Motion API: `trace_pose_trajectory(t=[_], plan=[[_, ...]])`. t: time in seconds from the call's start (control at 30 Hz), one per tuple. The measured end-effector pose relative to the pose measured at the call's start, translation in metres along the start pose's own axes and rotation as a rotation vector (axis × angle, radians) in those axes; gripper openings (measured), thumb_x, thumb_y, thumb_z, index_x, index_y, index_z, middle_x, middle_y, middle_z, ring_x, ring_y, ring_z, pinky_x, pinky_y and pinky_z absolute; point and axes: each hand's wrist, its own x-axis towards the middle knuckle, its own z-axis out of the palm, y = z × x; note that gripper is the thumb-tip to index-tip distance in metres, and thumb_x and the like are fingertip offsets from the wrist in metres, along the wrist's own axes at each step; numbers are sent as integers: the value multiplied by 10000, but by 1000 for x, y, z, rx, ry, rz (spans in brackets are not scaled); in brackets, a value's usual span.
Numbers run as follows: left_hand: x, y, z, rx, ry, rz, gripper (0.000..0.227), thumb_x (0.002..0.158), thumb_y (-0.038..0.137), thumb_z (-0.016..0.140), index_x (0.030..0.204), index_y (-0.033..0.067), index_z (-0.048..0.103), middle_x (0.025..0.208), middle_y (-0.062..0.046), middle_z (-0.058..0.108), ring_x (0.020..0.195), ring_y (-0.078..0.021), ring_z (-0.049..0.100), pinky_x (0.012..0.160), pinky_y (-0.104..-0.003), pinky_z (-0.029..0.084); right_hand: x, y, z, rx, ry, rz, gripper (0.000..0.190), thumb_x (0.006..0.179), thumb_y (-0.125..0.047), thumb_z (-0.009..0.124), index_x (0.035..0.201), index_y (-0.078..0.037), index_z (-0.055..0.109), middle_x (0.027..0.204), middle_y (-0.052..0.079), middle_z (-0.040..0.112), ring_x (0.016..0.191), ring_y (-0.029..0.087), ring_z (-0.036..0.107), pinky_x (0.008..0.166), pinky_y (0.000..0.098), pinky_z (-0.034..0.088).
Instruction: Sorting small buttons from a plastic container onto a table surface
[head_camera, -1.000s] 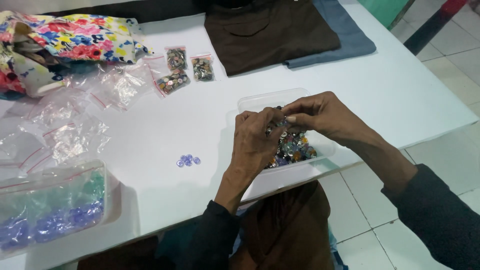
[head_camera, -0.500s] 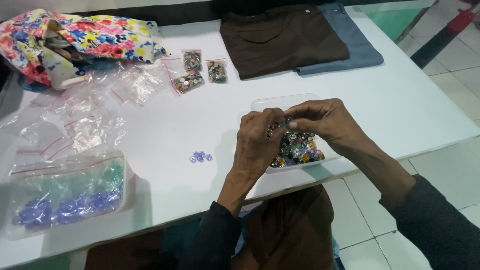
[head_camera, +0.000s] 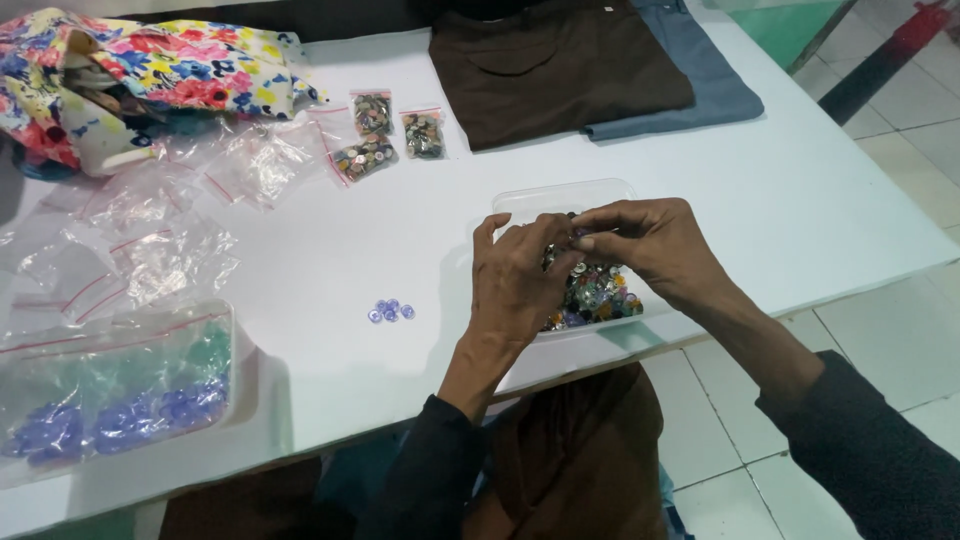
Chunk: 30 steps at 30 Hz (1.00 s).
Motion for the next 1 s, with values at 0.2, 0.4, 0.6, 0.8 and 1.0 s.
trace_pose_trajectory(t=[0.2, 0.4, 0.6, 0.8, 1.0], plan=[[3, 9, -22, 37, 108, 81, 234, 840, 128, 838, 982, 193, 664, 818, 28, 749, 768, -181, 752, 1098, -440, 419, -4, -33, 22, -153, -18, -135, 213, 892, 61, 714, 1103, 83, 728, 940, 283, 743, 850, 282, 749, 734, 378, 673], [-15, 11, -90, -29, 215, 26, 244, 832, 75, 869, 1002, 167, 721, 908, 40, 771, 859, -145, 764, 1102, -400, 405, -19, -67, 82, -205, 48, -343, 202, 911, 69, 707, 1108, 42, 739, 887, 241, 755, 809, 279, 759, 722, 388, 662], [-76, -25, -145, 68, 216, -101, 235, 788, 70, 895, 961, 154, 759, 849, 29, 780, 818, -161, 774, 1060, -418, 435, -34, -17, 176, -254, 146, -494, 164, 905, 28, 731, 1026, -76, 769, 789, 136, 792, 775, 303, 791, 651, 360, 649], [-118, -65, -160, 147, 85, -265, 137, 861, 156, 831, 973, 138, 753, 815, -3, 771, 821, -186, 776, 1040, -402, 404, -32, 39, 213, -546, 135, -528, 128, 907, -55, 745, 1011, -125, 767, 899, 61, 759, 855, 276, 753, 681, 355, 621], [-110, -70, -162, 188, 40, -340, 139, 851, 221, 835, 955, 178, 754, 841, 4, 753, 860, -231, 743, 953, -411, 441, -26, 61, 215, -602, 128, -369, 125, 910, -118, 761, 990, -213, 776, 857, 34, 696, 819, 244, 713, 696, 361, 608]])
